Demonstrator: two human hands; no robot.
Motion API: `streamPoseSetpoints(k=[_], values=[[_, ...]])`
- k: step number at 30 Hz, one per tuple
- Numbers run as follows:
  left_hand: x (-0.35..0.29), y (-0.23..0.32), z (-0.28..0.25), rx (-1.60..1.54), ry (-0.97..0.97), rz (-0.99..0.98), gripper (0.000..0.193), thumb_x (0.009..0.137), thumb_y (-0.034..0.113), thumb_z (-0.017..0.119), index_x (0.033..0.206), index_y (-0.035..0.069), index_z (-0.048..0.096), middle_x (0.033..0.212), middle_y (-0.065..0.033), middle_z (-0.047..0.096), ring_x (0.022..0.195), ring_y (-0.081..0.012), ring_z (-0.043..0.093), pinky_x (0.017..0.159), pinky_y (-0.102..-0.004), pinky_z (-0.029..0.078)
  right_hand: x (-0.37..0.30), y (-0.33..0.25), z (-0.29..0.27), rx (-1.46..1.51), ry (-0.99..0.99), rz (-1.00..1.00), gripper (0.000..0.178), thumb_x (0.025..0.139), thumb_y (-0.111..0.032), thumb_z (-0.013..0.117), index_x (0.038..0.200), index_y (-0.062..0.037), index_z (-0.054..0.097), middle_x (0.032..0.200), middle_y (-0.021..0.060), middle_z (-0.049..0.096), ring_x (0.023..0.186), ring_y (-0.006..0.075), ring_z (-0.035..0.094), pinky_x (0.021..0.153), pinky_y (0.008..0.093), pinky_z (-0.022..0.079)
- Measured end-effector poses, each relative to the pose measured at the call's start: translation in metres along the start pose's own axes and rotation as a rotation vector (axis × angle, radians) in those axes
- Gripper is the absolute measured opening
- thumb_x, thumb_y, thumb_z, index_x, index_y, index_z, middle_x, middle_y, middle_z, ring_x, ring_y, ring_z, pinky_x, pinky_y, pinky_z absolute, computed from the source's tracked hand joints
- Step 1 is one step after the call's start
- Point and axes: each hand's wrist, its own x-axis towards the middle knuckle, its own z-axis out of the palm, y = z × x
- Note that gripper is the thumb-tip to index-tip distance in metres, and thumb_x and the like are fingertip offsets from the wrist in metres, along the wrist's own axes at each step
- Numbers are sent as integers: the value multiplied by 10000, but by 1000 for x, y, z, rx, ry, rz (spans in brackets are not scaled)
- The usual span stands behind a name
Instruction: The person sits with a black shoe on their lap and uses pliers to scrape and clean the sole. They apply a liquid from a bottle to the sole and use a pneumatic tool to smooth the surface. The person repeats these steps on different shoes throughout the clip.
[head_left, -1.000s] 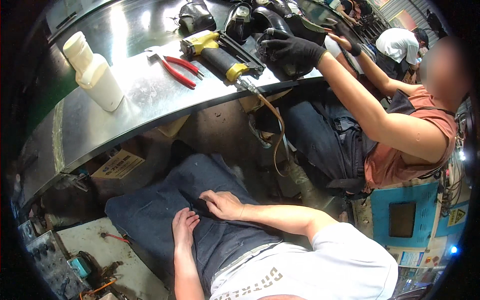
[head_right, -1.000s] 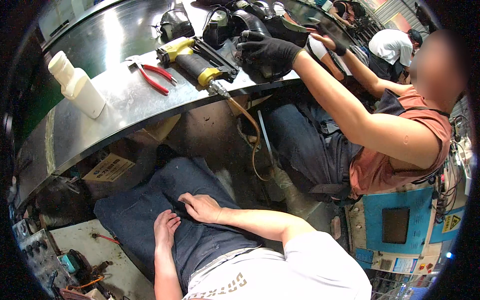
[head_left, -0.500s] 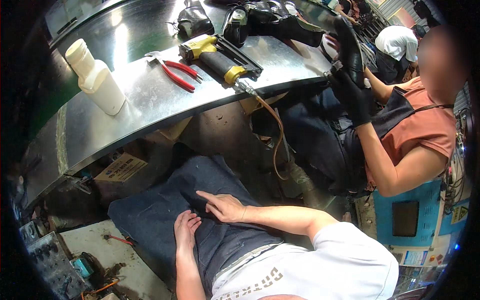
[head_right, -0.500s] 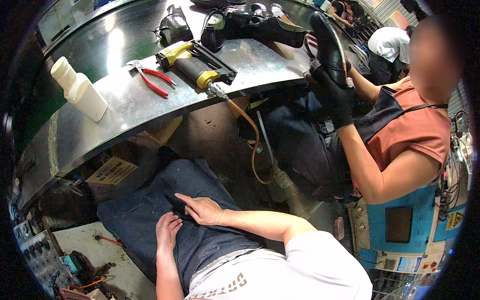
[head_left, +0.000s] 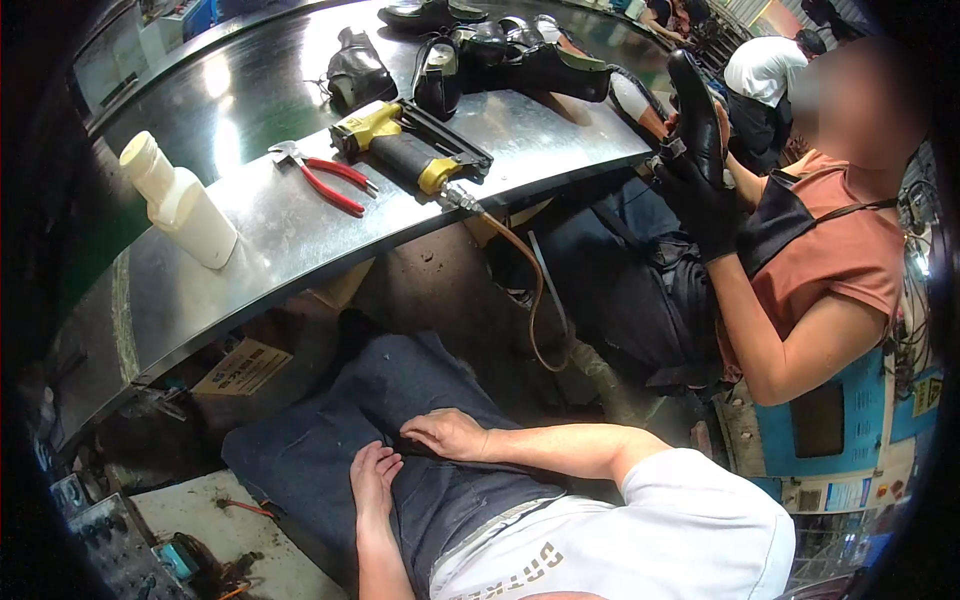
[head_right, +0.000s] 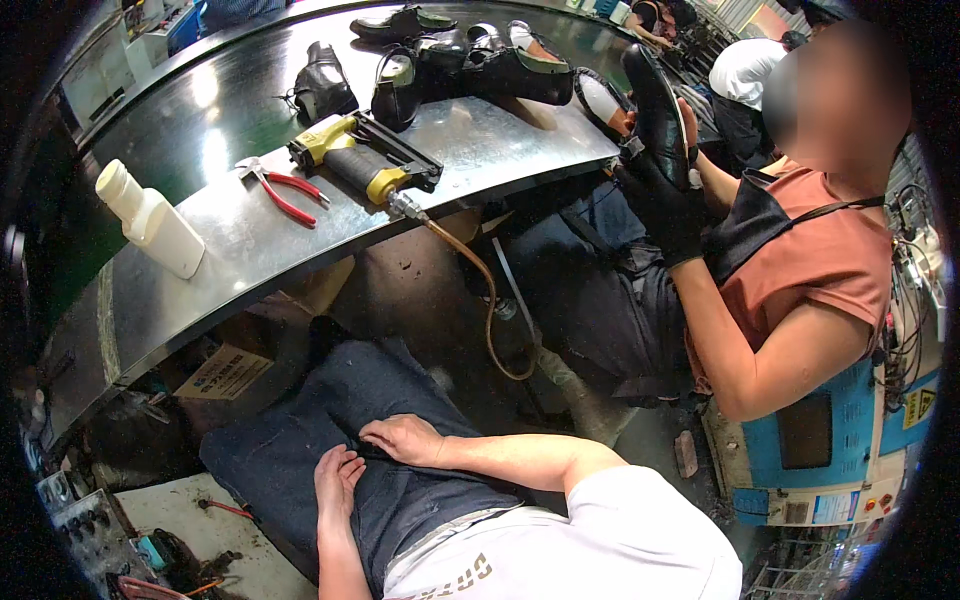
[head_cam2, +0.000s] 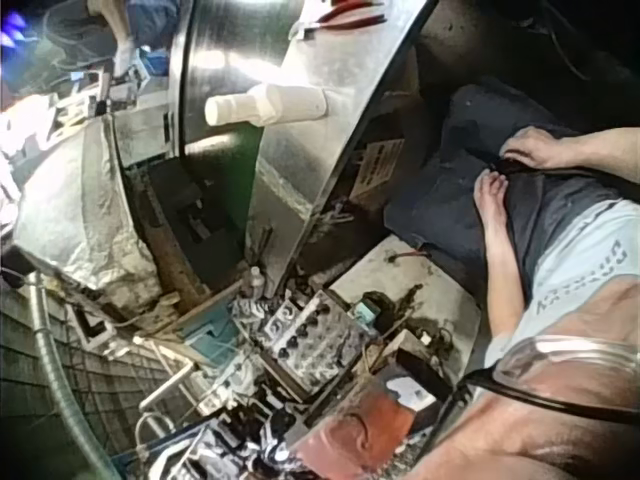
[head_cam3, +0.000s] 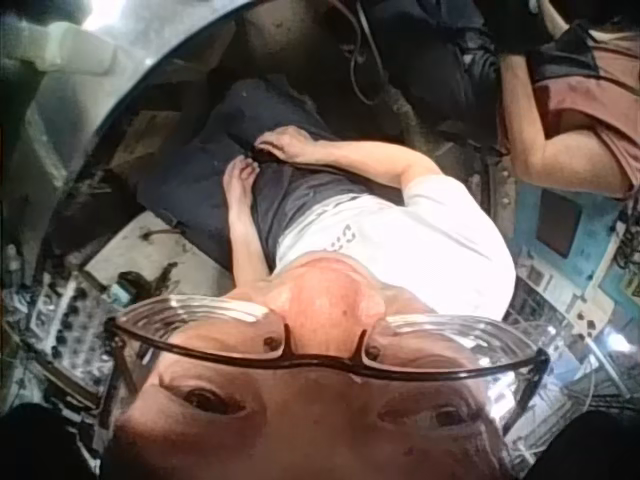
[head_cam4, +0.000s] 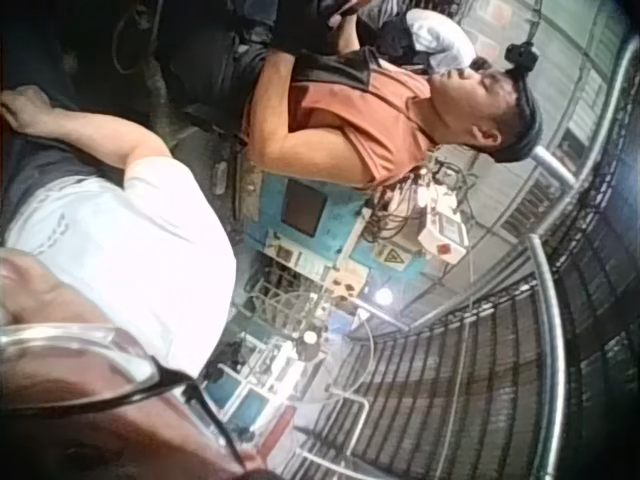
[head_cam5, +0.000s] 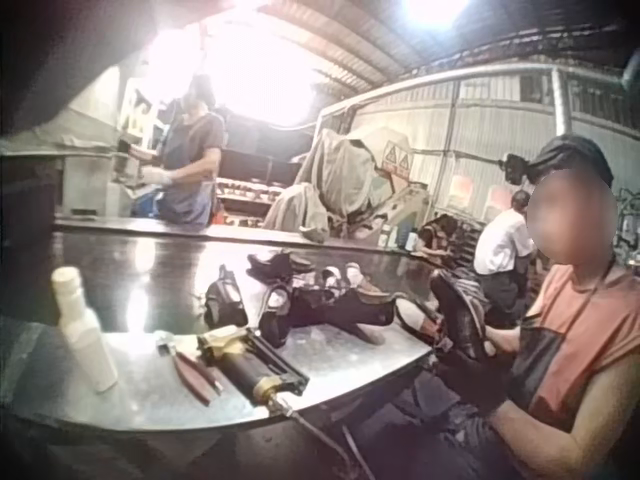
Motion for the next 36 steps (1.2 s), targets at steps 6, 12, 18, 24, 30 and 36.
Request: streamPoseSetpoints(k=[6, 12, 18, 24, 30, 36], values=[[0, 2, 0, -3, 1, 20, 290, 993, 206, 560, 1185, -10, 536, 964, -131, 635, 846, -246, 661, 752, -348, 562, -1, -1, -2, 29, 4, -1, 183, 849, -235, 747, 853, -60, 693, 755, 111, 693, 693, 287, 679, 634, 381, 525], [-3, 2, -5, -23, 22, 6, 279, 990, 198, 566, 1175, -10, 545, 961, -131, 635, 838, -244, 663, 741, -345, 564, 0, -14, -9, -145, -136, -87, 288, 825, -272, 767, 695, -63, 619, 671, 114, 643, 648, 302, 646, 589, 396, 491], [3, 6, -2, -35, 47, -17, 264, 990, 190, 569, 1161, -11, 556, 939, -125, 639, 810, -218, 658, 720, -328, 564, 12, -12, -8, -36, -20, -56, 105, 884, -155, 686, 889, -51, 670, 781, 109, 675, 737, 308, 666, 680, 405, 525], [28, -17, -9, 117, 22, -51, 198, 1000, 155, 540, 1138, 21, 585, 979, -100, 656, 813, -184, 654, 735, -296, 545, 24, -11, -7, -16, -186, 42, 280, 926, -108, 591, 1203, -73, 591, 843, 119, 659, 786, 319, 651, 707, 408, 522], [56, -26, -18, 595, 109, 34, 120, 959, 28, 539, 1038, 9, 627, 911, -34, 637, 841, -139, 595, 775, -279, 486, 53, -28, -13, -86, -327, 90, 288, 932, -163, 621, 1204, -79, 579, 821, 109, 667, 774, 296, 674, 697, 406, 537], [35, 37, 4, 400, 64, -310, 158, 995, 86, 486, 1079, 32, 608, 891, -64, 641, 746, -134, 614, 645, -265, 519, 85, -61, -35, -34, -154, 275, 224, 945, -258, 619, 1030, -66, 542, 741, 158, 652, 700, 362, 658, 621, 450, 523]])
